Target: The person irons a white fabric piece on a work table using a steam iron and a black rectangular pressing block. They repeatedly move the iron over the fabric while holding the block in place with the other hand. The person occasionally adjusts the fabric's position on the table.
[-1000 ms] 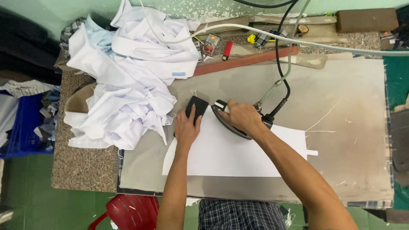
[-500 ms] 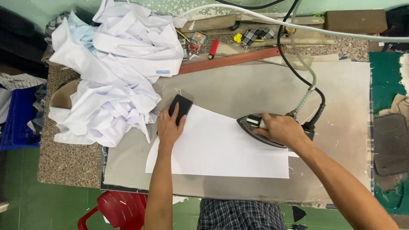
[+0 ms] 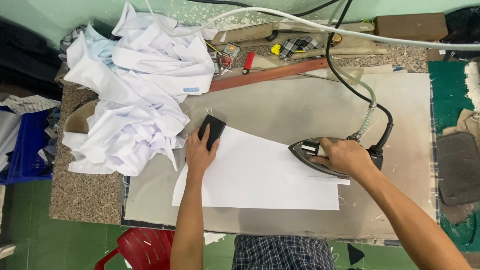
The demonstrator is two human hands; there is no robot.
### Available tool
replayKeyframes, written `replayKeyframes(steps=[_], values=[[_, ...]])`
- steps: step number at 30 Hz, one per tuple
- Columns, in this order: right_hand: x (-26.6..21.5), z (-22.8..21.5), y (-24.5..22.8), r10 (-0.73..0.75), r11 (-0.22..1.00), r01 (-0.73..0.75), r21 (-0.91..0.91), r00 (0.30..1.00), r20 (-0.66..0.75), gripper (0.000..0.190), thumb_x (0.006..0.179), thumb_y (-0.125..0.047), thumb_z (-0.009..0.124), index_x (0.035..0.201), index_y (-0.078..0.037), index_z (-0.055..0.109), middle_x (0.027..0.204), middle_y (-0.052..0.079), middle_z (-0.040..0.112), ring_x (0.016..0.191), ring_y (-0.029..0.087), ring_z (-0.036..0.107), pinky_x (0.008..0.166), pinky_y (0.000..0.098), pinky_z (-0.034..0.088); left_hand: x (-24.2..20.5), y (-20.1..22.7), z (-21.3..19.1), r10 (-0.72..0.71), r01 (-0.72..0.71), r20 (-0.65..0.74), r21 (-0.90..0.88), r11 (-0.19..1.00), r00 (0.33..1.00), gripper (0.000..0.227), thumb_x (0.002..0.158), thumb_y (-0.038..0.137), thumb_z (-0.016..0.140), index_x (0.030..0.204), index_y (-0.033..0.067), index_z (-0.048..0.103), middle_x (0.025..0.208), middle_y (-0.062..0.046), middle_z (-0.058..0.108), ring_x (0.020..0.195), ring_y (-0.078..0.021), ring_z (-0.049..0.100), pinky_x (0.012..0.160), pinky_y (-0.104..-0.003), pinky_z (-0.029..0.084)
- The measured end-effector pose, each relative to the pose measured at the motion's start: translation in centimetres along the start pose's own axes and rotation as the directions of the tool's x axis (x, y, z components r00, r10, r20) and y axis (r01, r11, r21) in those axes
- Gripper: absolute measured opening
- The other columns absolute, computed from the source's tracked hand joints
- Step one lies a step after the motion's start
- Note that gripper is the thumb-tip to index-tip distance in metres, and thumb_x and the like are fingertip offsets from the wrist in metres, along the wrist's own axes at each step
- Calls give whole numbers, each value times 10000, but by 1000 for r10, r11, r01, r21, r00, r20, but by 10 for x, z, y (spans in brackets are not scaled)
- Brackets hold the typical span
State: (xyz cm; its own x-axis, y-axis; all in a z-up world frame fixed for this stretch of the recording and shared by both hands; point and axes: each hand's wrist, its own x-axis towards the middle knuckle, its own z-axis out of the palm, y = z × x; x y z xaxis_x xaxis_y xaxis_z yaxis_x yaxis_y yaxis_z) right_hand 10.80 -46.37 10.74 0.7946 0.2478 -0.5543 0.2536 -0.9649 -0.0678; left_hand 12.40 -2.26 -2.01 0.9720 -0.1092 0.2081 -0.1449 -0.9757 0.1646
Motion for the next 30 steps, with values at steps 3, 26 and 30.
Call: replayKeyframes(steps=[3, 26, 30], values=[[2, 0, -1, 4, 1000, -4, 3, 1000, 18, 473, 921, -609, 588, 1165, -205, 615, 853, 58, 805, 848, 209, 797, 799, 328, 611, 0, -1, 1, 3, -3, 2, 8, 1000, 1000, 624, 950, 573, 621, 1484, 258, 546, 1273, -134, 556, 1123, -291, 574, 920, -432, 488], [104, -53, -233, -481, 873, 486, -33, 871, 95, 505, 933, -582, 533, 1272, -209, 561, 1045, 102, 781, 998, 300, 756, 882, 429, 590, -169, -39, -66, -66, 72, 96, -62, 995, 993, 649, 931, 447, 696, 1515, 245, 496, 1483, -149, 448, 1298, -290, 459, 1037, -441, 425], [137, -49, -279, -550, 835, 551, -9, 832, -72, 458, 966, -545, 519, 1178, -145, 585, 952, 157, 765, 918, 337, 760, 822, 452, 599, -168, -40, -68, -147, 147, 7, 28, 989, 989, 616, 944, 591, 591, 1484, 302, 528, 1380, -141, 521, 1191, -275, 529, 946, -413, 433]])
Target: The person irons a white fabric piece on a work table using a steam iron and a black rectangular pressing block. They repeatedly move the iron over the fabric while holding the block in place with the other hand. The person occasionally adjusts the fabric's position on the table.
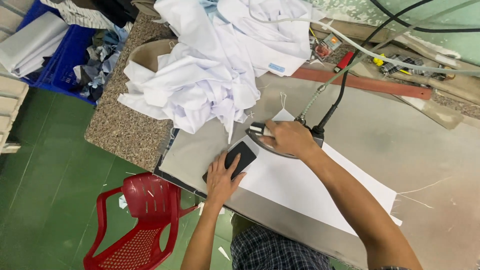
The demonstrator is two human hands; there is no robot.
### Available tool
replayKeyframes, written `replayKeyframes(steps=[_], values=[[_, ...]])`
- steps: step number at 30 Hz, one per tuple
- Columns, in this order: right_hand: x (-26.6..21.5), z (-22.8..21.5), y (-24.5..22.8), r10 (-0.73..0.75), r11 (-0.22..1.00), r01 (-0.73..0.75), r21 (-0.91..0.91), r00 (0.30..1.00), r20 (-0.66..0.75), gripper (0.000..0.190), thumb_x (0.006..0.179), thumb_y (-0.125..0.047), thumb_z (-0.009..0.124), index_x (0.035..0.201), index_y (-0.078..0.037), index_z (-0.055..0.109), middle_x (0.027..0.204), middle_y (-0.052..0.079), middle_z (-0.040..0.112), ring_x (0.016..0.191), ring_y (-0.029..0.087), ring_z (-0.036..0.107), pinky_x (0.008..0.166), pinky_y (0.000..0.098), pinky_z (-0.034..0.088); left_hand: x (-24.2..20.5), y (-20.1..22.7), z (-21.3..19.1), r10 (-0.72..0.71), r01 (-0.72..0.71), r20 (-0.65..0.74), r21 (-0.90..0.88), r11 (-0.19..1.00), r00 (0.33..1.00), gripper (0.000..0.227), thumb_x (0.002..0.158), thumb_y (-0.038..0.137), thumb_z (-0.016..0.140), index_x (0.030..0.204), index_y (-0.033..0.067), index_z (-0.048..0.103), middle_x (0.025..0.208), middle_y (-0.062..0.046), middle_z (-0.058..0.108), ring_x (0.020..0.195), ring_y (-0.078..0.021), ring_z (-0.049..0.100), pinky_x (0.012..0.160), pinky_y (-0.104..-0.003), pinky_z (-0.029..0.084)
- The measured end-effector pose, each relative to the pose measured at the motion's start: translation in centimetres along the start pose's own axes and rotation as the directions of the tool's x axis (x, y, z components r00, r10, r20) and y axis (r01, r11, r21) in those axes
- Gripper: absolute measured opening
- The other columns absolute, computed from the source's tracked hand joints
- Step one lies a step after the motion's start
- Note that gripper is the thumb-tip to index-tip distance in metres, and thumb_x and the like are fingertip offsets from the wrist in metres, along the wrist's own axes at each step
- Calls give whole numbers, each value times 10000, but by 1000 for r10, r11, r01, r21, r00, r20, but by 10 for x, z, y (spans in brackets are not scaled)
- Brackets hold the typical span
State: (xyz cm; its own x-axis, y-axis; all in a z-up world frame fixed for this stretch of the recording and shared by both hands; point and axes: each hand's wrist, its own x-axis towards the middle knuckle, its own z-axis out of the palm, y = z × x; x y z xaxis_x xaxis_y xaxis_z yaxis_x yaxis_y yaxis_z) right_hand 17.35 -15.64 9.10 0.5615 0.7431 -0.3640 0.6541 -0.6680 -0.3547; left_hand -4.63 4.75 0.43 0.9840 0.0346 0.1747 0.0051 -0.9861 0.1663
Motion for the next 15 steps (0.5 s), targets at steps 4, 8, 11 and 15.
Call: replayKeyframes(steps=[4, 8, 11, 15], values=[[18, -1, -3, 59, 998, -59, 2, 990, -127, 437, 1002, -497, 511, 1119, -80, 574, 889, 195, 751, 853, 359, 767, 766, 459, 610, 0, 0, 3, 0, 0, -32, -5, 1000, 1000, 615, 931, 619, 584, 1462, 311, 555, 1349, -146, 536, 1151, -279, 549, 913, -408, 433], [-1, -1, 5, 146, 989, -147, 5, 980, -135, 404, 1018, -490, 489, 1045, -96, 571, 842, 183, 748, 812, 331, 771, 731, 424, 616, -1, -1, 7, 32, -32, -56, -4, 999, 998, 595, 933, 573, 604, 1464, 309, 558, 1350, -161, 531, 1162, -289, 543, 912, -404, 430], [-25, 5, 25, 185, 983, -185, 14, 972, -144, 403, 1012, -478, 509, 1032, -84, 590, 825, 187, 748, 801, 328, 773, 717, 422, 619, 3, 4, 7, 51, -51, 0, -27, 998, 999, 547, 958, 487, 613, 1465, 289, 561, 1369, -162, 521, 1214, -296, 520, 952, -406, 423], [-74, 8, 55, 252, 968, -250, 32, 965, -79, 457, 1012, -505, 496, 1053, -60, 590, 884, 213, 756, 864, 353, 773, 776, 449, 614, 21, 21, 18, 141, -126, 103, -136, 983, 985, 546, 957, 436, 654, 1472, 279, 560, 1388, -164, 521, 1230, -301, 511, 1005, -428, 416]])
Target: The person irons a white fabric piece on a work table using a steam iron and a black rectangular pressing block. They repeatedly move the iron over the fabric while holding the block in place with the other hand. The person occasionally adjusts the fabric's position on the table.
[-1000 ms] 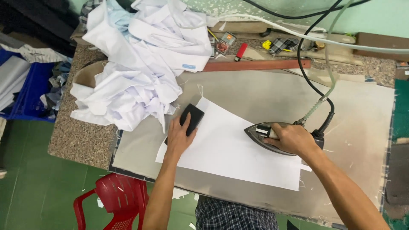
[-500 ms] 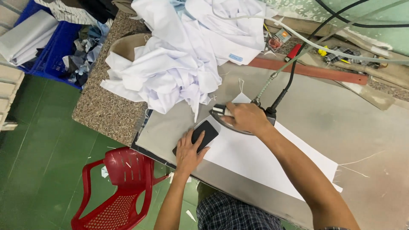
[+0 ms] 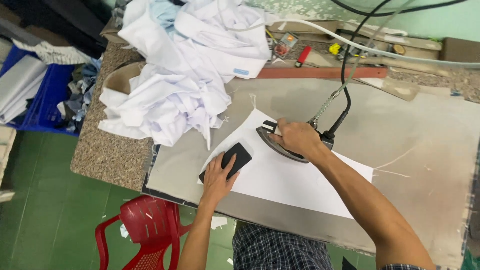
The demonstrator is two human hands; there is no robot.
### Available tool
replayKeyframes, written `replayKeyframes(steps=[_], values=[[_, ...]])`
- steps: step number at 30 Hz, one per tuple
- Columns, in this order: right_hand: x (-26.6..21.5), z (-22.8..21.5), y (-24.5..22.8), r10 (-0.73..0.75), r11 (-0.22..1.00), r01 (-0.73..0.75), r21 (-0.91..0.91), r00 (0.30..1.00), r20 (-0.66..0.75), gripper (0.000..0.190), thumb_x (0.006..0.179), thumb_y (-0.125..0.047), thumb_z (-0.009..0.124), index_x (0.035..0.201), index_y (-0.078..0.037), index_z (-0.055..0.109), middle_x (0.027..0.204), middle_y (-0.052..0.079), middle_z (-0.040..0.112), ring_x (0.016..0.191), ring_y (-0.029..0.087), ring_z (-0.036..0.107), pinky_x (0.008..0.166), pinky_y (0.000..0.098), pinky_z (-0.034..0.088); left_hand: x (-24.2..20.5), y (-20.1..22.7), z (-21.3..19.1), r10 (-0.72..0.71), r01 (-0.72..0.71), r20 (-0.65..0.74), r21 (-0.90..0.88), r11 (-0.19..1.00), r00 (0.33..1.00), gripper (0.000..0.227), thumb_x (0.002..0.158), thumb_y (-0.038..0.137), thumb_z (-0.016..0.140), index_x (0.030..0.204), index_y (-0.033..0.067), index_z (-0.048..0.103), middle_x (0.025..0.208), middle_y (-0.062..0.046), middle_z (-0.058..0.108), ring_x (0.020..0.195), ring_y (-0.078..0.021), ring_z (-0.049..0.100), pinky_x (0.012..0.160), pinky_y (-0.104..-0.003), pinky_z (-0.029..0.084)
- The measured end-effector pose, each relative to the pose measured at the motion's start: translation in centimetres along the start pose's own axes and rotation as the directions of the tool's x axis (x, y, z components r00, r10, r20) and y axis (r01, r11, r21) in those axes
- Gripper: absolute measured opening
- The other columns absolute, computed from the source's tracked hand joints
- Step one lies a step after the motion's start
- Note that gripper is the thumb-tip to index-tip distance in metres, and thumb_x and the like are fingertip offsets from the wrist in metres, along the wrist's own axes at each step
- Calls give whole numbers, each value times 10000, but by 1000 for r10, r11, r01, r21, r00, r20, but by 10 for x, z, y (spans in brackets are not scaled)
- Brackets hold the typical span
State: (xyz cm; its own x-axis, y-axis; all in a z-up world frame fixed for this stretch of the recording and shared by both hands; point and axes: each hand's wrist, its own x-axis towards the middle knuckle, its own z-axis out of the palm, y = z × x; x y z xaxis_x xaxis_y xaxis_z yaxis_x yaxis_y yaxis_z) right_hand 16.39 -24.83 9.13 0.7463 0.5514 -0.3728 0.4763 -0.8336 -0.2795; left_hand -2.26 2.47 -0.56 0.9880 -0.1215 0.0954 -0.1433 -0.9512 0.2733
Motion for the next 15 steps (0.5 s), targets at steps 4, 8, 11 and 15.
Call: replayKeyframes(steps=[4, 8, 11, 15], values=[[-44, -3, 38, 75, 997, -76, 5, 996, 53, 472, 1024, -535, 460, 1093, -84, 582, 930, 204, 764, 921, 338, 774, 821, 434, 605, 41, 29, 15, 157, -147, 118, -86, 985, 981, 564, 959, 400, 661, 1497, 301, 521, 1430, -162, 501, 1280, -299, 485, 1080, -458, 377], [-85, -4, 74, 157, 987, -160, 21, 984, 79, 455, 1025, -536, 469, 1094, -102, 587, 928, 191, 765, 932, 323, 773, 824, 413, 604, 86, 75, 14, 259, -223, 268, -160, 962, 928, 568, 977, 343, 649, 1519, 282, 489, 1520, -163, 446, 1406, -309, 397, 1216, -503, 222], [-112, 3, 102, 219, 974, -223, 37, 972, 88, 489, 1023, -557, 454, 1098, -93, 590, 954, 196, 767, 961, 329, 769, 856, 423, 601, 113, 105, 9, 158, -169, 453, -16, 985, 877, 725, 956, 348, 679, 1594, 256, 347, 1612, -194, 315, 1496, -373, 263, 1234, -610, 104], [-140, 18, 141, 311, 948, -313, 56, 950, 42, 487, 1012, -575, 452, 1088, -111, 580, 939, 192, 766, 958, 340, 767, 847, 427, 599, 135, 129, 23, 95, -190, 629, 86, 978, 772, 746, 968, 249, 643, 1615, 323, 279, 1620, -131, 342, 1511, -357, 271, 1213, -662, 95]])
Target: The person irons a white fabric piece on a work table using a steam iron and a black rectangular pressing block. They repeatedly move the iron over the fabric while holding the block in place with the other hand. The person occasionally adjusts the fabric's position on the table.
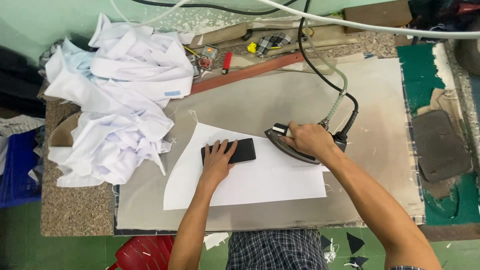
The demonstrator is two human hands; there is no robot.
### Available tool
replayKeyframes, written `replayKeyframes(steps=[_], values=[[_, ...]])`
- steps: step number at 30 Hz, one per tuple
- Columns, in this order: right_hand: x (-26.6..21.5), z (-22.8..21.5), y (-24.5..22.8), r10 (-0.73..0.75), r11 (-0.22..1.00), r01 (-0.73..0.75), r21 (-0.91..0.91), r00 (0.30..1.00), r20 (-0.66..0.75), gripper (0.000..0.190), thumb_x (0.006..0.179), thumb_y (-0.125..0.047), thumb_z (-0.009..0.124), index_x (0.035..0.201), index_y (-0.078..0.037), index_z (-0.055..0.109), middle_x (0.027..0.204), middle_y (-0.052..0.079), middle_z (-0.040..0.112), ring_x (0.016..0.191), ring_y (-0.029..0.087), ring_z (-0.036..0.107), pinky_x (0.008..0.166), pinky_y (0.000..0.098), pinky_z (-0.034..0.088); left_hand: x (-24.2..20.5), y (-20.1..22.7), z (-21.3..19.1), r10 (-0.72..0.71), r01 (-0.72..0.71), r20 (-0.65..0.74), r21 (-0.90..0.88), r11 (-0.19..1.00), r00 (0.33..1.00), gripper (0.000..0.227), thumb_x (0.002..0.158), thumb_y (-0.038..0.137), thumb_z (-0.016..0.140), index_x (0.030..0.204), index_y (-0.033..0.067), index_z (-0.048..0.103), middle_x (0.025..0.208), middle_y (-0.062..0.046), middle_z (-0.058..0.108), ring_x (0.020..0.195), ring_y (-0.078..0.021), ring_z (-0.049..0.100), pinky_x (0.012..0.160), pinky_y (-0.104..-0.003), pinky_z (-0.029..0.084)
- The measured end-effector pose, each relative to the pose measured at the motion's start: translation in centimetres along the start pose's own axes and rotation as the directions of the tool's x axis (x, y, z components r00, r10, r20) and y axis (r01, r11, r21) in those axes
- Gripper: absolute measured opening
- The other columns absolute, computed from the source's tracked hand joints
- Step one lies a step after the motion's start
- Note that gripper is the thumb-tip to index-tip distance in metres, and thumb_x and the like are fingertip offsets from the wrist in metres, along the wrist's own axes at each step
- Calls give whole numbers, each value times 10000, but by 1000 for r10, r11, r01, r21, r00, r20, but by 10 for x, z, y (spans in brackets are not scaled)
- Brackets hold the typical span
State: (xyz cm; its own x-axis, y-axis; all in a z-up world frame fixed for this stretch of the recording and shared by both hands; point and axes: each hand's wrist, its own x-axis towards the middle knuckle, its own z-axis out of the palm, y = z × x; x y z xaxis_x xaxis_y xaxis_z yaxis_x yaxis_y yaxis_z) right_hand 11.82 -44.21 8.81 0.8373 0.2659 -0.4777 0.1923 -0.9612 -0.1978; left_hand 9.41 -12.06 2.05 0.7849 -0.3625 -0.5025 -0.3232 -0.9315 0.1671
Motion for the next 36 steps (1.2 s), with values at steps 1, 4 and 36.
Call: replayKeyframes(steps=[1, 4, 36], values=[[-4, 1, 10, 31, 999, -31, 12, 1000, -4, 488, 1012, -573, 452, 1088, -110, 582, 942, 194, 766, 960, 343, 767, 847, 424, 600, 6, 5, -3, 6, -7, 37, 9, 1000, 999, 762, 963, 239, 645, 1618, 327, 268, 1622, -125, 347, 1512, -358, 278, 1214, -664, 99], [-24, 0, 38, 138, 990, -138, 23, 990, 4, 496, 1000, -581, 442, 1096, -110, 564, 964, 206, 768, 972, 358, 764, 856, 451, 595, 17, 45, -20, 72, -74, 66, 21, 997, 995, 767, 958, 202, 659, 1619, 287, 279, 1617, -149, 361, 1510, -370, 284, 1220, -646, 97], [-102, 122, 58, -36, 934, -256, -248, 624, -781, 589, 958, -373, 624, 1419, -7, 600, 1495, 262, 583, 1369, 407, 571, 1083, 490, 518, -13, 139, 58, 256, -353, -643, -24, 935, 722, 654, 1051, 514, 415, 1517, 56, 434, 1588, -225, 384, 1466, -420, 365, 1190, -613, 266]])
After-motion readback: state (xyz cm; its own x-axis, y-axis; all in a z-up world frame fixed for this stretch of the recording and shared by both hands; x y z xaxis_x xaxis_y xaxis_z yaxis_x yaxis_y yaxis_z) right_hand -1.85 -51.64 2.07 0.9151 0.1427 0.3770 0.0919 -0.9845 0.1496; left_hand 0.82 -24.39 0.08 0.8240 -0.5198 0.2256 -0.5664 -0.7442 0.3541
